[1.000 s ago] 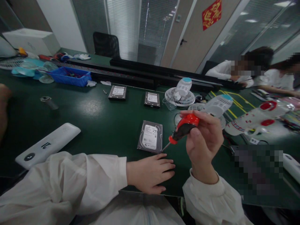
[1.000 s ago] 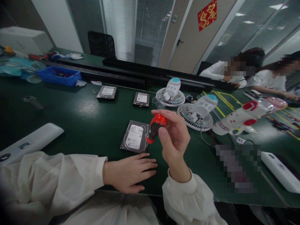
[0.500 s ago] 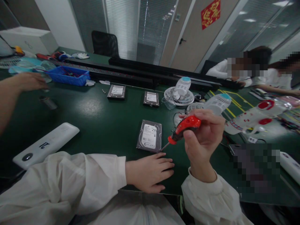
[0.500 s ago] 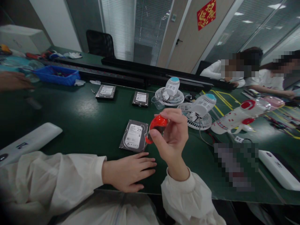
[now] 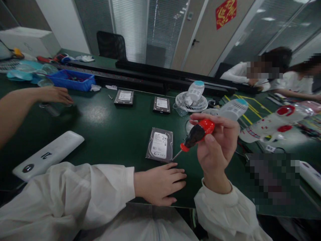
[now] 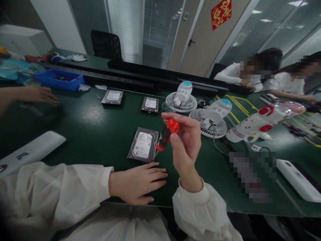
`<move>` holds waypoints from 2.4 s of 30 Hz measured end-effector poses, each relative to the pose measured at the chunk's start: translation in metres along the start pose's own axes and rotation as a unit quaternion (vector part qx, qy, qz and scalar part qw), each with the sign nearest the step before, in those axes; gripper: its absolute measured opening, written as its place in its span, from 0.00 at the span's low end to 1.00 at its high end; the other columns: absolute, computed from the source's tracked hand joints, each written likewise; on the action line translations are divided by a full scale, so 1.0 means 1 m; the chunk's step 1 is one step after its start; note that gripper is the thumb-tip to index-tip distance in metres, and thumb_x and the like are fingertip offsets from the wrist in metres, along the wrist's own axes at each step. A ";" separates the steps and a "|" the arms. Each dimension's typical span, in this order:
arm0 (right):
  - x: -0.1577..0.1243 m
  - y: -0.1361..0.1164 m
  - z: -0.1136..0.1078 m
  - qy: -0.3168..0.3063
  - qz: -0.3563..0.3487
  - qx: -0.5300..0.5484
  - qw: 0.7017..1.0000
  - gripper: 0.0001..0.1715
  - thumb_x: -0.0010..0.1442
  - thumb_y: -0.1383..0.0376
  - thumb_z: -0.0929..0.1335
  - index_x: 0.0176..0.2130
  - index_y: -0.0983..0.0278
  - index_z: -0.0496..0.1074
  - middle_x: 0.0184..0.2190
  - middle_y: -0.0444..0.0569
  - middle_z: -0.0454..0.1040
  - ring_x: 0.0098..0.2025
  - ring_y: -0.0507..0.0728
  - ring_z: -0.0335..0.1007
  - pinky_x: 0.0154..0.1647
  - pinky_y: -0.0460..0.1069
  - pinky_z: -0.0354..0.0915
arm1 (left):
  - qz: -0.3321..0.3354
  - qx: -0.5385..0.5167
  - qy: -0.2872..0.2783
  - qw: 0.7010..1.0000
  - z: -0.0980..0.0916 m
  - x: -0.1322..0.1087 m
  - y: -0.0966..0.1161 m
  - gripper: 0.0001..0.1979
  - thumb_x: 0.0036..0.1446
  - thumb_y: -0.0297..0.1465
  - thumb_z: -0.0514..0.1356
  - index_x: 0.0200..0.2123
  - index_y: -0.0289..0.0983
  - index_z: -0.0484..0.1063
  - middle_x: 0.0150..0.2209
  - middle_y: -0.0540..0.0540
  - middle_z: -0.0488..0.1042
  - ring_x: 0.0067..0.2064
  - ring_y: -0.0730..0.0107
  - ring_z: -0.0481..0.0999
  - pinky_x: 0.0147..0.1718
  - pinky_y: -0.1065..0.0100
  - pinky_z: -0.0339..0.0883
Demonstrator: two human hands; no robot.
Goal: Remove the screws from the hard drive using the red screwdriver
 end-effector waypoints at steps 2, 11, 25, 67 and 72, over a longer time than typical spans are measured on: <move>0.001 0.000 0.000 0.010 -0.026 -0.020 0.999 0.22 0.58 0.70 0.71 0.51 0.56 0.72 0.43 0.47 0.73 0.46 0.57 0.74 0.48 0.56 0.74 | 0.001 -0.002 0.001 1.000 0.000 0.000 0.000 0.28 0.65 0.40 0.57 0.60 0.25 0.67 0.62 0.29 0.71 0.65 0.48 0.68 0.66 0.48 0.57; -0.001 -0.002 0.001 -0.017 -0.006 -0.026 0.999 0.19 0.62 0.65 0.69 0.53 0.57 0.71 0.47 0.51 0.75 0.50 0.60 0.74 0.48 0.58 0.73 | -0.002 0.001 -0.003 1.000 0.000 0.001 0.000 0.28 0.64 0.39 0.57 0.59 0.25 0.67 0.62 0.29 0.71 0.65 0.48 0.68 0.66 0.48 0.57; 0.000 -0.002 0.000 0.019 -0.048 -0.031 0.998 0.26 0.53 0.73 0.74 0.50 0.55 0.72 0.41 0.45 0.70 0.43 0.55 0.70 0.42 0.54 0.75 | -0.004 0.003 -0.007 1.000 0.001 0.001 -0.001 0.27 0.65 0.40 0.56 0.60 0.26 0.67 0.62 0.30 0.71 0.66 0.48 0.67 0.66 0.49 0.57; -0.001 -0.001 -0.003 0.004 -0.031 -0.059 0.998 0.21 0.60 0.60 0.69 0.53 0.55 0.78 0.49 0.51 0.75 0.50 0.61 0.71 0.46 0.59 0.74 | -0.010 -0.001 -0.017 1.000 -0.001 0.001 0.000 0.27 0.65 0.39 0.56 0.60 0.27 0.67 0.63 0.30 0.70 0.66 0.49 0.66 0.67 0.49 0.56; -0.001 0.000 -0.003 0.011 -0.049 -0.077 0.996 0.25 0.56 0.68 0.72 0.53 0.54 0.77 0.43 0.48 0.75 0.45 0.58 0.71 0.45 0.56 0.74 | -0.005 -0.002 -0.010 1.000 -0.001 0.001 0.001 0.27 0.65 0.39 0.56 0.60 0.25 0.67 0.63 0.29 0.70 0.66 0.47 0.67 0.66 0.48 0.57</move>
Point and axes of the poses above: each hand's wrist, its own x-axis towards the middle knuckle, its own z-axis out of the palm, y = z × x, the point moved 2 cm from there along x, towards the middle knuckle
